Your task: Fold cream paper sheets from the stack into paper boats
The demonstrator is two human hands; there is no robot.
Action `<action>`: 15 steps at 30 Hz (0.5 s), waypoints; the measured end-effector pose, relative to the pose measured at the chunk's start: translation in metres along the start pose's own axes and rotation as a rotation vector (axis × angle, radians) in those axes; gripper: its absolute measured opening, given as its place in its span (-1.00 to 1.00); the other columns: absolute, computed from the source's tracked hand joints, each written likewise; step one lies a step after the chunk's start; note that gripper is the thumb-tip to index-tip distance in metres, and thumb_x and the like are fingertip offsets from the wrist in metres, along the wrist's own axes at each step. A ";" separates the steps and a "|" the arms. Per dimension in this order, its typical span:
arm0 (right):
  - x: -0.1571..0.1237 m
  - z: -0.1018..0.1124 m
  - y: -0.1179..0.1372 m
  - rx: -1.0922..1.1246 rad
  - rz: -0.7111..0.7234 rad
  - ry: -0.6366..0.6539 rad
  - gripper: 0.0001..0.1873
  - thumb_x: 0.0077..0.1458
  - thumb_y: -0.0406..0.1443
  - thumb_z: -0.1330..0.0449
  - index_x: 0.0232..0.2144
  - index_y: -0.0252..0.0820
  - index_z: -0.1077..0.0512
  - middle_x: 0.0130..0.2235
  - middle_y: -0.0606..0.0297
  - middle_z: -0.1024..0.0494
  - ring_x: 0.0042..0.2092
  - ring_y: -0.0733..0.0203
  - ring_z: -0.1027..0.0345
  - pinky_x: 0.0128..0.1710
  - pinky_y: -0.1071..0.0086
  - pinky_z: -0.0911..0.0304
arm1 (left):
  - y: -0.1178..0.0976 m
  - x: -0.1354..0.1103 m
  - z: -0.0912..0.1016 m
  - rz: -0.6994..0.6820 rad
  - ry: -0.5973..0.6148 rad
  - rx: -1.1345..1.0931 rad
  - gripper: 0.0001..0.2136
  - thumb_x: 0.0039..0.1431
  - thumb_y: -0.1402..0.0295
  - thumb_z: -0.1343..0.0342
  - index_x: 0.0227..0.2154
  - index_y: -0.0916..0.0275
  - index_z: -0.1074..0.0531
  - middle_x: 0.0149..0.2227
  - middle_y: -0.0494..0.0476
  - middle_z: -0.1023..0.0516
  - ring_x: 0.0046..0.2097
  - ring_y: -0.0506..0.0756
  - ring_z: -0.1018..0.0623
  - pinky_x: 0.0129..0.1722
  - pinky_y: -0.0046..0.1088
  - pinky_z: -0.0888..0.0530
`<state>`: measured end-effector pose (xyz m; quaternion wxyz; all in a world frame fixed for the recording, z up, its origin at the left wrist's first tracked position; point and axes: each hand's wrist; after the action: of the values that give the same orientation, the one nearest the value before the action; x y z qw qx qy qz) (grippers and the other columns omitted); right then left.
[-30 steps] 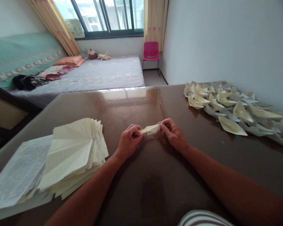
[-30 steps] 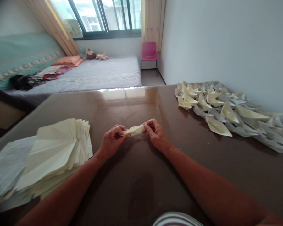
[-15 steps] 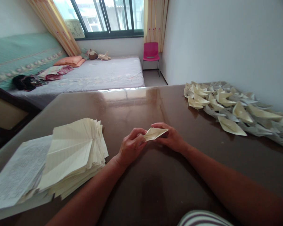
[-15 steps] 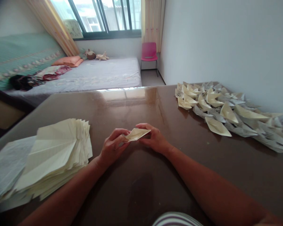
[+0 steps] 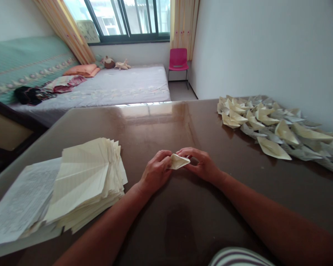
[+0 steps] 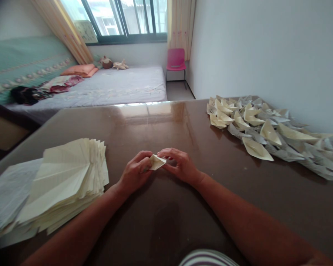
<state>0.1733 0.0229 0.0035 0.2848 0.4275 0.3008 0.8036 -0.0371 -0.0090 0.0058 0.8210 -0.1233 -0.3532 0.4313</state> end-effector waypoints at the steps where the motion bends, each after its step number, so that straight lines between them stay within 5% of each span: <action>1: 0.000 0.001 0.001 -0.042 0.047 0.000 -0.69 0.13 -0.25 -0.22 -0.05 -0.05 -0.40 -0.01 0.21 -0.52 -0.01 0.16 -0.40 -0.02 0.29 -0.32 | 0.000 0.000 0.000 0.000 0.016 0.006 -0.81 -0.02 0.60 -0.09 -0.36 0.20 -0.31 -0.11 0.10 -0.42 -0.14 0.06 -0.43 -0.14 -0.47 -0.40; 4: 0.001 0.005 0.007 -0.228 0.163 0.034 -0.57 0.16 -0.27 -0.19 0.09 -0.02 -0.31 0.15 0.17 -0.39 0.08 0.13 -0.33 0.07 0.22 -0.25 | 0.001 0.002 0.000 0.019 0.068 0.035 -0.84 -0.01 0.58 -0.10 -0.40 0.20 -0.29 -0.20 0.08 -0.45 -0.16 0.09 -0.41 -0.15 -0.43 -0.39; 8: 0.001 0.007 0.009 -0.404 0.211 0.164 -0.75 0.20 -0.27 -0.15 -0.05 -0.02 -0.40 0.19 0.21 -0.36 -0.03 0.18 -0.39 0.01 0.21 -0.25 | 0.004 0.003 0.000 0.073 0.148 0.090 -0.86 0.02 0.55 -0.09 -0.41 0.19 -0.30 -0.27 0.07 -0.45 -0.19 0.10 -0.40 -0.19 -0.41 -0.39; 15: 0.001 0.005 -0.010 -0.165 0.014 0.097 -0.83 0.10 -0.21 -0.26 -0.23 -0.09 -0.47 -0.03 0.22 -0.54 -0.06 0.18 -0.42 -0.04 0.29 -0.32 | 0.012 0.004 0.000 0.146 0.152 -0.028 -0.86 0.07 0.48 -0.15 -0.29 0.16 -0.40 -0.18 0.04 -0.49 -0.13 0.07 -0.47 -0.11 -0.43 -0.39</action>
<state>0.1792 0.0314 -0.0015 0.2985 0.3650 0.2439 0.8474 -0.0434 0.0015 0.0014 0.8100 -0.1924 -0.2862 0.4743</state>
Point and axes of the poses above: each hand's wrist, its own x-axis towards the middle knuckle, its own z-axis out of the back of the hand, y = z × x
